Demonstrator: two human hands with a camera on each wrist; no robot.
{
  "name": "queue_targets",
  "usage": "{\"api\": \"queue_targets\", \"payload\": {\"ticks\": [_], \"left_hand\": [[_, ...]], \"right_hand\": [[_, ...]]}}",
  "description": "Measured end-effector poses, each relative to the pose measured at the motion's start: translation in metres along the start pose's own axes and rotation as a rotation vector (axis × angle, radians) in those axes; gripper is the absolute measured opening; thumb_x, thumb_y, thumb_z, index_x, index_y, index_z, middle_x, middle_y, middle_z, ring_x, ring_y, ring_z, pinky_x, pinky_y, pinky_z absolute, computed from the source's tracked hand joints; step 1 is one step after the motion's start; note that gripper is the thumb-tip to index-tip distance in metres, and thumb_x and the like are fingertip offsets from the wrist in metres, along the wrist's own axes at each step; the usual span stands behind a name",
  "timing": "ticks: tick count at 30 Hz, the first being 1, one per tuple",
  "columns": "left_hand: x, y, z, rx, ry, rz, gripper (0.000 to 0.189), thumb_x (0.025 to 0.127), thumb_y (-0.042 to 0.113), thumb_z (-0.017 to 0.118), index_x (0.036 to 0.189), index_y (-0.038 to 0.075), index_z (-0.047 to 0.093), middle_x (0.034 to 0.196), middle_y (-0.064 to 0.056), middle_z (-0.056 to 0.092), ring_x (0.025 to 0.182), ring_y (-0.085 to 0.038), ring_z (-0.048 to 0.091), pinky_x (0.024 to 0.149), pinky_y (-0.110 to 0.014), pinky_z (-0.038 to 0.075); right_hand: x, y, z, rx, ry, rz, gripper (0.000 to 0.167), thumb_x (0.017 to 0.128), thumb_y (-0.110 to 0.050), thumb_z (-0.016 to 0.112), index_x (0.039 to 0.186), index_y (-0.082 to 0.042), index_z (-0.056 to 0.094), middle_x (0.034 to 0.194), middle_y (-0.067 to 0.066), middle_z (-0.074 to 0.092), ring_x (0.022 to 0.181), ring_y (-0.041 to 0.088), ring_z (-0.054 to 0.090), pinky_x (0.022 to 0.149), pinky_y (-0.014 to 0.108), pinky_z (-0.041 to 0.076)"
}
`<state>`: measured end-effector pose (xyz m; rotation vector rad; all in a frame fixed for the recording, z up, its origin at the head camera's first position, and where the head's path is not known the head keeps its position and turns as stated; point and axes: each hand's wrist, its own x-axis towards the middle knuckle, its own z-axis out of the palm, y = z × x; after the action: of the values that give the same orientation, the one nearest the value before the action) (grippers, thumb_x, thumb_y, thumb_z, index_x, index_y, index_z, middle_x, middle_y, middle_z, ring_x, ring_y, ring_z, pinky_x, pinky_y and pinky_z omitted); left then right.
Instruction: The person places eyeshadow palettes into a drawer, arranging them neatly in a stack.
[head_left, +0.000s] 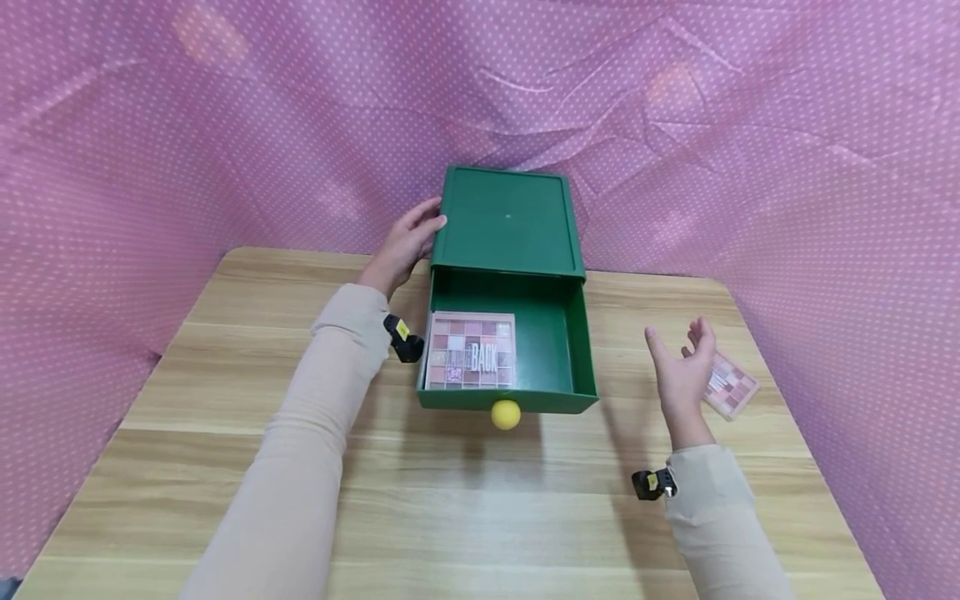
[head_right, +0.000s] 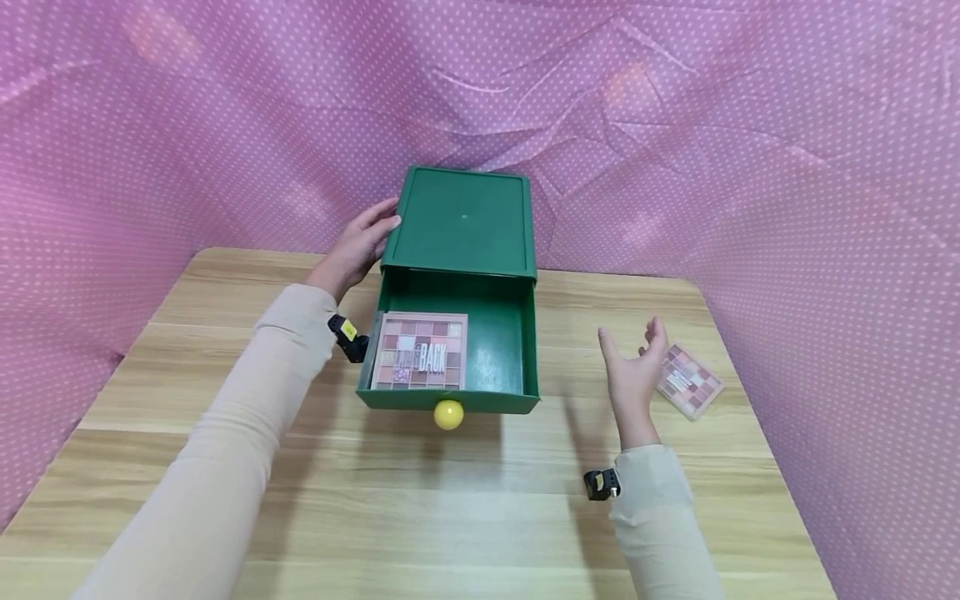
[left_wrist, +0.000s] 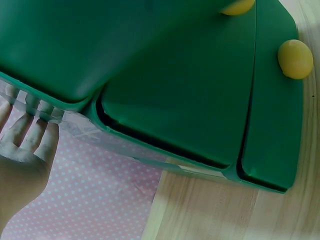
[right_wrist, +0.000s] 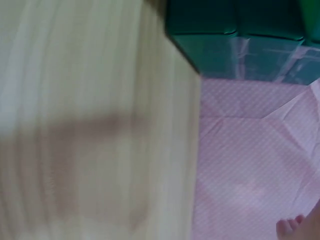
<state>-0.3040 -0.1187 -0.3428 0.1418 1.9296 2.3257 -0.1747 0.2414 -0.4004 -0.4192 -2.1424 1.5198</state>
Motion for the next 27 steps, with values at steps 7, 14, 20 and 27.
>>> {"api": "queue_targets", "payload": {"ticks": [7, 14, 20, 27], "left_hand": [[0.002, 0.000, 0.001, 0.005, 0.003, -0.006, 0.047, 0.088, 0.017, 0.051, 0.133, 0.013, 0.035, 0.130, -0.005, 0.036, 0.108, -0.022, 0.045, 0.087, -0.031, 0.040], [0.001, 0.001, -0.001, 0.008, 0.011, -0.011, 0.047, 0.088, 0.017, 0.050, 0.133, 0.013, 0.034, 0.131, -0.005, 0.036, 0.108, -0.023, 0.045, 0.087, -0.032, 0.040], [0.002, 0.001, -0.003, 0.011, 0.019, -0.010, 0.047, 0.088, 0.017, 0.050, 0.133, 0.013, 0.035, 0.131, -0.005, 0.036, 0.107, -0.023, 0.046, 0.086, -0.032, 0.041], [0.003, 0.000, -0.001, 0.001, 0.015, -0.022, 0.048, 0.088, 0.018, 0.052, 0.132, 0.014, 0.035, 0.131, -0.004, 0.036, 0.107, -0.022, 0.046, 0.085, -0.032, 0.041]], "right_hand": [[0.004, 0.024, -0.003, -0.147, 0.134, 0.160, 0.092, 0.070, -0.036, 0.069, 0.136, -0.006, 0.013, 0.136, 0.012, 0.015, 0.124, 0.020, 0.012, 0.100, 0.023, 0.009], [0.011, 0.051, -0.007, -0.395, 0.212, 0.344, 0.111, 0.063, -0.051, 0.069, 0.137, -0.004, 0.001, 0.139, 0.019, 0.002, 0.126, 0.030, 0.002, 0.102, 0.041, 0.004], [0.014, 0.070, -0.014, -0.552, 0.195, 0.472, 0.118, 0.062, -0.061, 0.062, 0.135, 0.000, -0.007, 0.137, 0.025, -0.005, 0.124, 0.038, -0.005, 0.101, 0.046, 0.000], [0.019, 0.083, -0.022, -0.652, 0.153, 0.600, 0.124, 0.060, -0.071, 0.055, 0.133, -0.001, -0.018, 0.135, 0.029, -0.013, 0.123, 0.040, -0.009, 0.099, 0.051, 0.001]]}}
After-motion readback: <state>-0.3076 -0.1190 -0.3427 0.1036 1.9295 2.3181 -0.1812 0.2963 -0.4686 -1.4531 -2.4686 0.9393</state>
